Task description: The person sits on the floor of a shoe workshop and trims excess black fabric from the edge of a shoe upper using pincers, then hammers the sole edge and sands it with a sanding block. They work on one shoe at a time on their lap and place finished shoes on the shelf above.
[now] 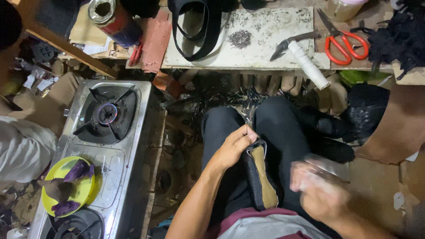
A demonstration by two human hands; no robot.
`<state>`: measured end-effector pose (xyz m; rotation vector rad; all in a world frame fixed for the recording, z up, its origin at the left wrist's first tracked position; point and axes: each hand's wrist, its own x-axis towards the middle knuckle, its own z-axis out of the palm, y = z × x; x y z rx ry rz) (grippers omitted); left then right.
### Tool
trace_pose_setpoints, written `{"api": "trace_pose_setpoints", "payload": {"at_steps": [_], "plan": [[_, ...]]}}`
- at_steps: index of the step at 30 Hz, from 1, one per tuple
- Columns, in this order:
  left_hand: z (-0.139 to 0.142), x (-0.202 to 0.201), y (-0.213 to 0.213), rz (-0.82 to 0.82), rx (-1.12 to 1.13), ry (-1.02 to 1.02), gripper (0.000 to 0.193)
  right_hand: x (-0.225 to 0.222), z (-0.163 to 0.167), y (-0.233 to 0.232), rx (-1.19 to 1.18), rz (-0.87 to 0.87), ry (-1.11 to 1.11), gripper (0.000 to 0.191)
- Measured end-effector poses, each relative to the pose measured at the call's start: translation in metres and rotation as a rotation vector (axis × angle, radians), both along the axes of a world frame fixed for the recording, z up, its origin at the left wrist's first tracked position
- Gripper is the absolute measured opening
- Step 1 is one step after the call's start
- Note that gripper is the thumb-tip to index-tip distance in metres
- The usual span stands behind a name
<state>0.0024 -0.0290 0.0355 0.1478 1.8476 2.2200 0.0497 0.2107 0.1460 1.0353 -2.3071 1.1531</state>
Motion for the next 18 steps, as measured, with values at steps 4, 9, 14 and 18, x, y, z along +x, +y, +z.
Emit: {"api": "trace_pose_setpoints", "payload": {"at_steps": [4, 9, 14, 18], "plan": [[0.014, 0.002, 0.004, 0.051, -0.092, 0.163, 0.036, -0.023, -0.043, 0.002, 0.391, -0.056, -0.649, 0.028], [0.038, 0.018, 0.02, 0.096, -0.374, 0.372, 0.091, -0.033, -0.03, 0.019, 0.317, -0.159, -1.16, 0.024], [0.049, 0.009, 0.044, 0.092, -0.521, 0.397, 0.091, -0.048, 0.014, 0.025, 0.559, -0.025, -0.716, 0.038], [0.055, 0.005, 0.054, 0.072, -0.589, 0.433, 0.089, -0.053, 0.027, 0.031, 0.826, -0.003, -0.341, 0.066]]}}
